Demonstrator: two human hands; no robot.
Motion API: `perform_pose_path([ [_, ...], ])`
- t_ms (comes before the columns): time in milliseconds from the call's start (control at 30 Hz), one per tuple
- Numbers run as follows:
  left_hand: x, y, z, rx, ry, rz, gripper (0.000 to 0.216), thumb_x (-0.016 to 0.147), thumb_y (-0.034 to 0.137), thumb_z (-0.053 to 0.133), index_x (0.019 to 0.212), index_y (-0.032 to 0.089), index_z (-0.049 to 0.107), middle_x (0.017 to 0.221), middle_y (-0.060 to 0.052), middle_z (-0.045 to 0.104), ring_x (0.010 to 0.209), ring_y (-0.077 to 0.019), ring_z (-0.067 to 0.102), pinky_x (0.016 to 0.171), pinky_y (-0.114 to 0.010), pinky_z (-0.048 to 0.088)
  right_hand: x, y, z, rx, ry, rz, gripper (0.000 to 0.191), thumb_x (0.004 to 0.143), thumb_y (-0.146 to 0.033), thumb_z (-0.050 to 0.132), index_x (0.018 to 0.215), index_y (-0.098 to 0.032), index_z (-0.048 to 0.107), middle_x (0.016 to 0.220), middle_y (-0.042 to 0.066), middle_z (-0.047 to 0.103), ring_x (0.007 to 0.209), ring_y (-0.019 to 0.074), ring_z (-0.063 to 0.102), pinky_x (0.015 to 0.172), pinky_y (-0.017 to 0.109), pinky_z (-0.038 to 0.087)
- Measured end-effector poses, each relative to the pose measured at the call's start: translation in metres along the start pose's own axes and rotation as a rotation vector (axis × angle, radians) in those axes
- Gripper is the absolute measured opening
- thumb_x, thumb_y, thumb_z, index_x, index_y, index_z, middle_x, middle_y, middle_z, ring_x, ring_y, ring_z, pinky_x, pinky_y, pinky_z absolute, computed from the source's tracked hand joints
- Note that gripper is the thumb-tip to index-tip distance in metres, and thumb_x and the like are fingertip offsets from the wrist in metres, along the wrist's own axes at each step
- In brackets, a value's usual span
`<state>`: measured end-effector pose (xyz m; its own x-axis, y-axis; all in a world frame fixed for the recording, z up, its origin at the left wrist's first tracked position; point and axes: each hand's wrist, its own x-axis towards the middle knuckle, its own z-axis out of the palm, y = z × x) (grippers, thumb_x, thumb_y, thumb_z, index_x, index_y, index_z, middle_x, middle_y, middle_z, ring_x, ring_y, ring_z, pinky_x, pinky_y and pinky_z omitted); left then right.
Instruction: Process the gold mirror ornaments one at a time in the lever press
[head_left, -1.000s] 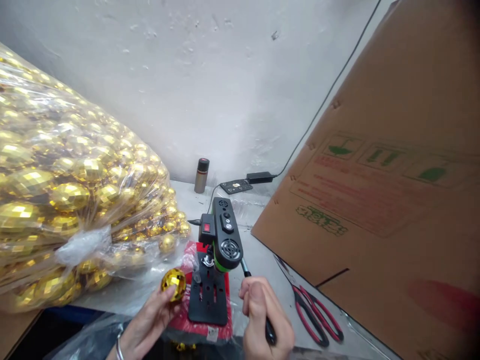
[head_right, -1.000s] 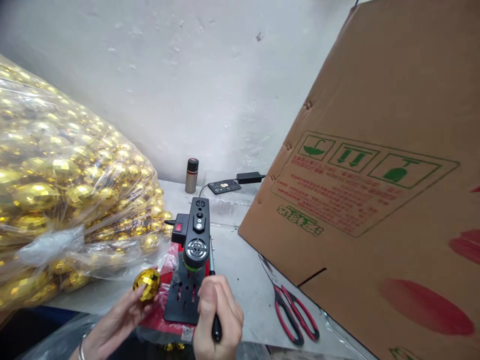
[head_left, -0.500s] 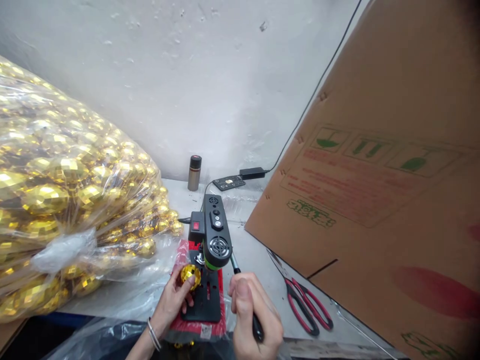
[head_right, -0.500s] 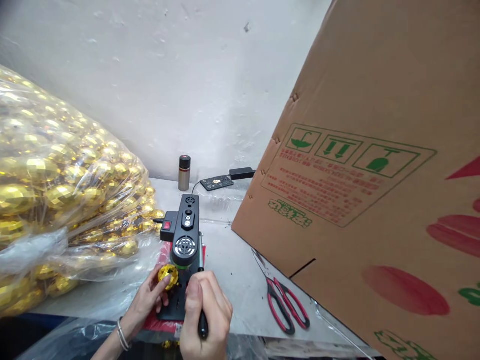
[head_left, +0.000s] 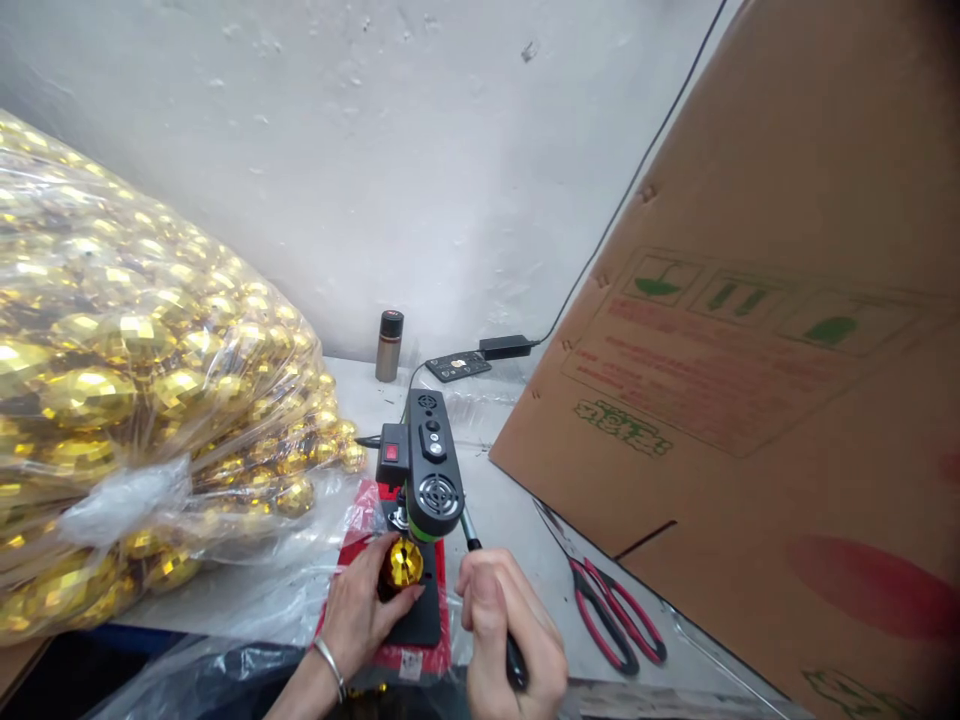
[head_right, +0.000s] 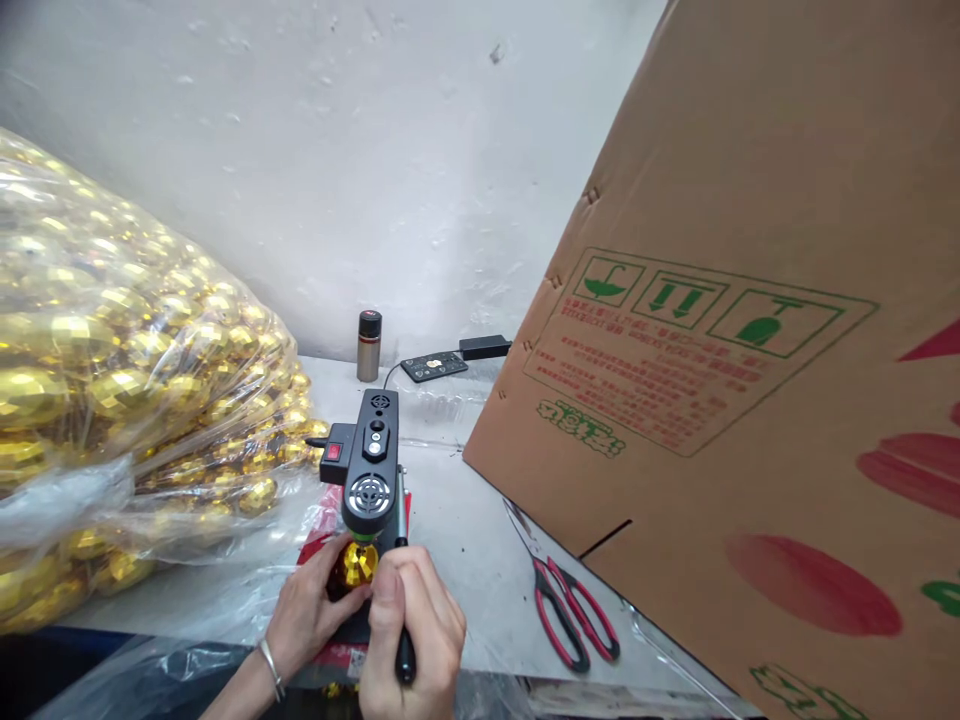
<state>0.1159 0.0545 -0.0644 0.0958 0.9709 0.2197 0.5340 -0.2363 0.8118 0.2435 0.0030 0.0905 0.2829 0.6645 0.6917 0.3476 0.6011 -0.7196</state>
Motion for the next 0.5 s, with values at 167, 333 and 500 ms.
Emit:
perform_pose_path([
  [167,0.005,0.001,0.003,0.148,-0.068,0.073,0.050,0.077,0.033,0.074,0.125,0.020,0.068,0.110,-0.013,0.078,0.100,-0.0350,0.071,0.091,-0.053,0.056,-0.006,0.002,0.002,-0.003,0.027,0.021,0.032,0.103,-0.005,0.041,0.076,-0.021,0.048,0.073,-0.003,0.050,0.066,0.0097,0.049,0.062,0.025,0.036],
  [333,0.007,-0.001,0.004,0.076,-0.185,0.049,0.051,0.082,0.035,0.067,0.130,0.019,0.061,0.121,-0.015,0.075,0.110,-0.0361,0.069,0.100,-0.058,0.049,-0.015,0.008,0.005,-0.024,0.087,0.001,0.034,0.103,-0.005,0.042,0.073,-0.020,0.050,0.072,-0.001,0.054,0.066,0.0103,0.052,0.064,0.026,0.038],
  [500,0.006,-0.002,0.004,0.034,-0.218,0.018,0.054,0.081,0.035,0.067,0.132,0.019,0.058,0.122,-0.016,0.075,0.113,-0.0379,0.069,0.105,-0.060,0.044,-0.025,0.017,0.009,-0.100,0.113,-0.029,0.035,0.102,-0.007,0.041,0.070,-0.021,0.048,0.071,-0.001,0.056,0.063,0.0110,0.052,0.063,0.027,0.038],
])
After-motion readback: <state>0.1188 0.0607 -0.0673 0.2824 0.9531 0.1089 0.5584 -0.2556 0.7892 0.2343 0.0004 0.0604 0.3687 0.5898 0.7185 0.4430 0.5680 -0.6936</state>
